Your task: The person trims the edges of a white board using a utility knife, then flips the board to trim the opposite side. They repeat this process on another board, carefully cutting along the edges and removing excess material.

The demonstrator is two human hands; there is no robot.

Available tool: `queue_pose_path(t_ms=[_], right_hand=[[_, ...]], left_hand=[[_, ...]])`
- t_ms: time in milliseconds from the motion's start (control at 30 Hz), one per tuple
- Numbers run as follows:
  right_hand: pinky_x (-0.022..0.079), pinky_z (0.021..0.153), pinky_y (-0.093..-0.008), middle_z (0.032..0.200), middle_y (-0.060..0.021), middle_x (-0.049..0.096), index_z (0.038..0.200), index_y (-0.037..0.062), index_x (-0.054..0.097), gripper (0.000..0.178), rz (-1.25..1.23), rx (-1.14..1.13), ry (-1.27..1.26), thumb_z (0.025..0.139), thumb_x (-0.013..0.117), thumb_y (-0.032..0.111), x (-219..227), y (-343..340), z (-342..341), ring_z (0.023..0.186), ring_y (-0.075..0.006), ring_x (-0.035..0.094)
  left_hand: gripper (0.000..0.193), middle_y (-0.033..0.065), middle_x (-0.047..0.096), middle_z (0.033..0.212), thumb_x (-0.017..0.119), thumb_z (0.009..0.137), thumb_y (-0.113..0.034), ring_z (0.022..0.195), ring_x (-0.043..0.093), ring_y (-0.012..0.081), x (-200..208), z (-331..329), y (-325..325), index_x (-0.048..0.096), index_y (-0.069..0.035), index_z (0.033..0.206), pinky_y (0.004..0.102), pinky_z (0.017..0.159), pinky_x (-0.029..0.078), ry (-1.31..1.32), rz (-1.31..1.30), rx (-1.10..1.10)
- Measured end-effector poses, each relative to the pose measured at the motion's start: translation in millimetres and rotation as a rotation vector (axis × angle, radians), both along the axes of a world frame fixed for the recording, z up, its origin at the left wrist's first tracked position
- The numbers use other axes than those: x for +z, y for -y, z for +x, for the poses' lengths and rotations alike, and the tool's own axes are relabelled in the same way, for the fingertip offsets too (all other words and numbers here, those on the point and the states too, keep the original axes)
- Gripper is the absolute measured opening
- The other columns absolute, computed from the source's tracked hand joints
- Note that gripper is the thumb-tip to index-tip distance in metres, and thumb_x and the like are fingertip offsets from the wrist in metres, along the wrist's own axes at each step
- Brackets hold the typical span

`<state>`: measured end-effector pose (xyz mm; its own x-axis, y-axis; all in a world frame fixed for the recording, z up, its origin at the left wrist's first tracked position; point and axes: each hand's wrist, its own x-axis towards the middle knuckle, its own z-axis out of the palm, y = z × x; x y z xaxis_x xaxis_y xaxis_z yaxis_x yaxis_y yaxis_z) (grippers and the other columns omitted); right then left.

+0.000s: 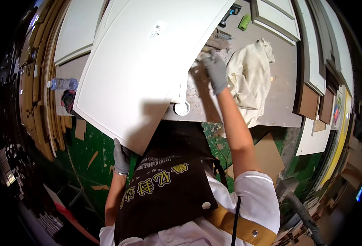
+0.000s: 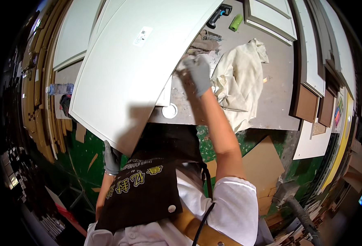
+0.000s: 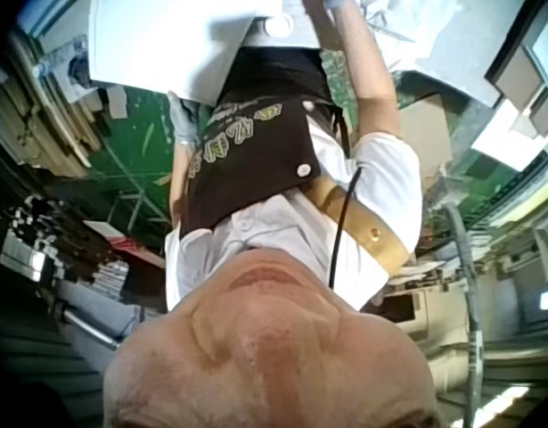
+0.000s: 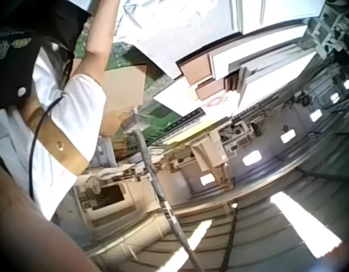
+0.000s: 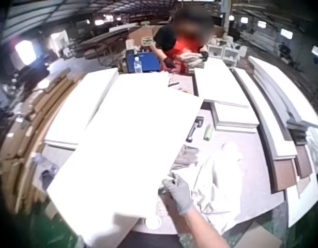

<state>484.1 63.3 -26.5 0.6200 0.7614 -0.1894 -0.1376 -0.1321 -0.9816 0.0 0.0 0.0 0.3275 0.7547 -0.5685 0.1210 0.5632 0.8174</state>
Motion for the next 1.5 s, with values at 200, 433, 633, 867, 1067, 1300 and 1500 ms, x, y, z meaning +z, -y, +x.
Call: queue_pose_path(t_ms=[200,433,633,867,1067,1300,1500], right_hand=[[0.049,0.072,-0.0309,0.094,-0.0077,0.068,0.121,0.0029,0.062,0.030,0.049,-0.157,0.638,0.098,0.054,0.020,-10.6,-36.2,92.9,0.082,-0.0182,0.062],[0.050,0.083,-0.0421,0.103,-0.0125,0.065,0.119,0.0173,0.066,0.036,0.004,-0.103,0.936,0.086,0.056,0.007,10.6,-52.5,76.3,0.096,-0.0323,0.062],[0.052,0.076,-0.0396,0.092,-0.0098,0.066,0.116,0.0178,0.066,0.030,-0.015,0.232,1.082,0.091,0.053,0.008,34.1,16.1,-25.6,0.086,-0.0312,0.063],[0.051,0.075,-0.0408,0.092,-0.0126,0.065,0.116,0.0122,0.064,0.028,0.166,0.147,0.995,0.090,0.055,0.007,20.8,4.6,-10.0,0.085,-0.0328,0.062],[0.050,0.081,-0.0422,0.097,-0.0173,0.064,0.115,0.0068,0.064,0.027,0.126,-0.195,1.008,0.091,0.054,0.008,-5.4,-95.1,141.8,0.090,-0.0362,0.062],[0.049,0.082,-0.0454,0.098,-0.0166,0.064,0.115,0.0101,0.063,0.026,0.080,-0.437,1.058,0.092,0.054,0.017,-25.5,-191.4,295.0,0.096,-0.0368,0.061],[0.049,0.089,-0.0389,0.108,-0.0138,0.068,0.122,0.0115,0.067,0.032,0.137,-0.479,0.995,0.092,0.056,0.015,-40.9,-206.4,311.2,0.098,-0.0319,0.063]], left_hand=[[0.069,0.0178,0.044,0.147,0.029,0.105,-0.053,0.132,0.044,0.0318,3.7,5.5,-1.8,0.035,0.002,0.147,0.0455,0.111,0.035,0.207,-0.123,0.140],[0.071,0.0165,0.041,0.150,0.029,0.105,-0.055,0.136,0.041,0.0316,-0.4,6.4,5.2,0.031,-0.002,0.151,0.0451,0.113,0.033,0.224,-0.157,0.216],[0.063,0.0198,0.046,0.143,0.025,0.108,-0.043,0.129,0.046,0.0288,-6.3,16.2,12.2,0.035,0.007,0.144,0.0400,0.110,0.036,0.066,-0.008,0.377],[0.081,0.0211,0.034,0.154,0.027,0.100,-0.063,0.138,0.036,0.0351,25.9,92.0,-8.0,0.031,0.000,0.151,0.0443,0.115,0.029,0.169,-0.299,0.857],[0.081,0.0187,0.033,0.155,0.023,0.101,-0.063,0.138,0.036,0.0349,-1.3,79.7,-13.2,0.033,0.000,0.150,0.0439,0.114,0.031,-0.079,-0.086,0.793],[0.080,0.0183,0.034,0.155,0.022,0.101,-0.063,0.137,0.038,0.0346,-7.0,83.4,-27.4,0.032,0.000,0.150,0.0440,0.114,0.032,-0.171,-0.150,0.875],[0.080,0.0179,0.035,0.154,0.021,0.102,-0.062,0.137,0.039,0.0343,-9.0,87.6,-29.3,0.032,0.000,0.151,0.0441,0.113,0.033,-0.217,-0.162,0.908]])
